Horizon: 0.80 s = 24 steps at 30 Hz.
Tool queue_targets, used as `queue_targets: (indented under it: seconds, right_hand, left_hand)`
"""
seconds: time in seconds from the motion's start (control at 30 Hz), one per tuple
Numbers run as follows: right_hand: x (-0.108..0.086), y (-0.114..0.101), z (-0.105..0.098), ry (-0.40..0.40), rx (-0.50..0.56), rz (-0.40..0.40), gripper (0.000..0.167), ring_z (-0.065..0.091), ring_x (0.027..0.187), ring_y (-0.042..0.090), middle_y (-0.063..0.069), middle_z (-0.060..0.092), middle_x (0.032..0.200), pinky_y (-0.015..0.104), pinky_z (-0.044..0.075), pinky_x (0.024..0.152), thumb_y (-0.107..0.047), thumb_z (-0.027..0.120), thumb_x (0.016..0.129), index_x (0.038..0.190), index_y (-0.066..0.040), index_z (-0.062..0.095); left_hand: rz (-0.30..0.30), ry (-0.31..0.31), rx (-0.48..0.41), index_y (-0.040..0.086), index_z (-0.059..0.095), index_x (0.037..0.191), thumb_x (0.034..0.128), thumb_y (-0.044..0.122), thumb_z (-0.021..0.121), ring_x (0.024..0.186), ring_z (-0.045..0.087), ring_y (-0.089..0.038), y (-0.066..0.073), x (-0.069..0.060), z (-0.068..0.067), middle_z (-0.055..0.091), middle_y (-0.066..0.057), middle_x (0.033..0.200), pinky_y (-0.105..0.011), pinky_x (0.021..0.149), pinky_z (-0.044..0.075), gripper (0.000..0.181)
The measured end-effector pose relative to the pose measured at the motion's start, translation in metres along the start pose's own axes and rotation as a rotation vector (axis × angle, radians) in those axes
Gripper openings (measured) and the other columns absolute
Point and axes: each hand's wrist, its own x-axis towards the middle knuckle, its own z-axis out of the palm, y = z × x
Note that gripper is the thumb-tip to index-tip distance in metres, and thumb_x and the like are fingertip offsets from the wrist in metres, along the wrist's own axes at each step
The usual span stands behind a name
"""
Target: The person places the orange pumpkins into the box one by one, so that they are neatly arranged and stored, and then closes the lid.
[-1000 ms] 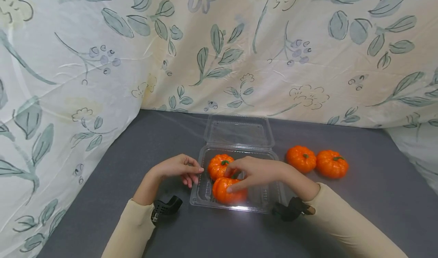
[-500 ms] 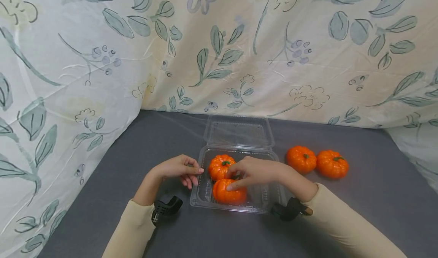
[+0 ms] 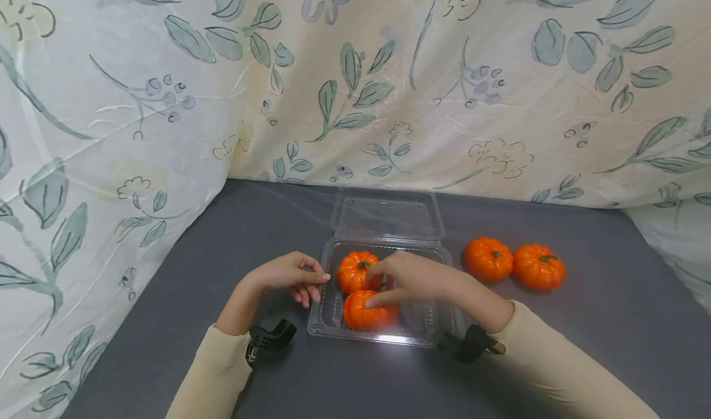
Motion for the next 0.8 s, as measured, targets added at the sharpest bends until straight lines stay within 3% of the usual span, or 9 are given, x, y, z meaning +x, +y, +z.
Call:
queue_targets:
  seconds: [0.4, 0.57, 0.8]
  right_hand:
    - [-0.01, -0.004, -0.005, 0.022, -0.065, 0.065, 0.036, 0.054, 0.071, 0.006, -0.011, 0.06, 0.085, 0.021, 0.046, 0.067, -0.049, 0.064, 0.083, 0.096, -0.016, 0.064]
    - [-0.023, -0.004, -0.012, 0.012, -0.049, 0.083, 0.032, 0.055, 0.076, 0.012, -0.01, 0.057, 0.082, 0.023, 0.046, 0.069, -0.045, 0.064, 0.084, 0.093, -0.014, 0.061]
    - [-0.049, -0.002, -0.024, -0.017, 0.012, 0.085, 0.031, 0.056, 0.082, 0.01, -0.008, 0.061, 0.09, 0.03, 0.049, 0.075, -0.047, 0.063, 0.084, 0.097, -0.02, 0.058]
  left_hand:
    - [0.003, 0.005, 0.018, 0.0, 0.062, 0.084, 0.0928, 0.025, 0.056, 0.05, 0.06, -0.01, 0.0, 0.0, -0.001, 0.065, -0.001, 0.065, -0.022, 0.05, 0.05, 0.027]
    - [0.011, 0.011, 0.035, 0.0, 0.063, 0.084, 0.0928, 0.025, 0.057, 0.05, 0.06, -0.01, -0.001, 0.001, -0.001, 0.065, -0.001, 0.065, -0.023, 0.049, 0.05, 0.027]
    - [0.011, 0.01, 0.033, 0.0, 0.062, 0.084, 0.0927, 0.025, 0.057, 0.05, 0.06, -0.01, -0.002, 0.001, -0.001, 0.065, -0.001, 0.065, -0.022, 0.049, 0.05, 0.027]
